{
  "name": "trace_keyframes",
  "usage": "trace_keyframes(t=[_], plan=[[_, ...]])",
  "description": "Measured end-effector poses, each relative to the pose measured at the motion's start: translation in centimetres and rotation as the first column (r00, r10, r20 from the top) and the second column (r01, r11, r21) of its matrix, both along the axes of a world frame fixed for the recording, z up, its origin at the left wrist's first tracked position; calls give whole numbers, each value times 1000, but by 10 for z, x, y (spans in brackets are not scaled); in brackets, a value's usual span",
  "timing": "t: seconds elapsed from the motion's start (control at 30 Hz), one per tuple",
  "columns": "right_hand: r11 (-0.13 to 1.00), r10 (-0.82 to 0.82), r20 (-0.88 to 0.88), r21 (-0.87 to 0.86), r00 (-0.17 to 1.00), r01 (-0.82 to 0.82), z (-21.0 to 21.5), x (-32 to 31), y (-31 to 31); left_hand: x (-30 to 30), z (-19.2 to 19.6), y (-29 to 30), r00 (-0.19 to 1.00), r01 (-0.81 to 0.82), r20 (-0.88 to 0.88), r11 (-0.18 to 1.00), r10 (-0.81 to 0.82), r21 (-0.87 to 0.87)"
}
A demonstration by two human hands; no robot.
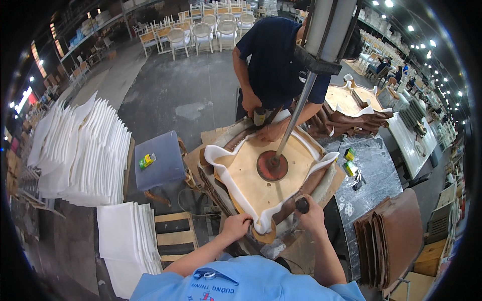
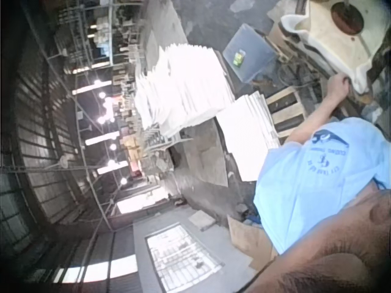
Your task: The person uses a pneumatic staple gun to attach white foam padding to a wooden chair seat base while a coworker assists by holding the padding in place. They repeat the process for multiple seats, handling cardboard and foam pieces between cycles.
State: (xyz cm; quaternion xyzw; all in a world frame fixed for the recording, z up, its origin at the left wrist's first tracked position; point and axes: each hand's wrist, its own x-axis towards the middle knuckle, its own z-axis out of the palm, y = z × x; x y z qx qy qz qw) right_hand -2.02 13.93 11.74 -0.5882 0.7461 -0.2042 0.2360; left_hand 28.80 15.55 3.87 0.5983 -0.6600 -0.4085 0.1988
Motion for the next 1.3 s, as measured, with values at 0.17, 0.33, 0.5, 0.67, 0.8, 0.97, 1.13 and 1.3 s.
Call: trace_keyframes(t=[0.17, 0.33, 0.5, 0.67, 0.8, 0.97, 1.13, 1.3], plan=[[1000, 15, 19, -14, 1000, -15, -3, -4, 1, -3, -4, 3, 1000, -20, -14, 999, 19, -34], [1000, 3, 25, -24, 1000, -3, -5, -5, 1, -4, -6, 4, 1000, -14, -12, 999, 14, -48], [996, -22, 108, -79, 994, 30, -12, -14, 5, -12, -4, 7, 999, -8, -43, 1000, 8, -15], [991, -121, 343, -12, 932, 134, -6, -36, 19, -19, -9, 6, 997, 23, -76, 1000, -25, -21], [984, -175, 483, 99, 858, 145, 16, -29, 60, -28, -7, 9, 990, 68, -125, 997, -63, 39], [993, 17, 610, 81, 793, -83, 49, 2, 103, -50, -12, 4, 969, 190, -177, 979, -174, 79], [974, -34, 696, 183, 717, -131, 27, 14, 133, -63, 6, -1, 893, 302, -392, 940, -222, 157], [974, -91, 563, 223, 821, -45, 1, 18, 139, -23, 35, -21, 933, 358, 129, 837, -335, -414]])
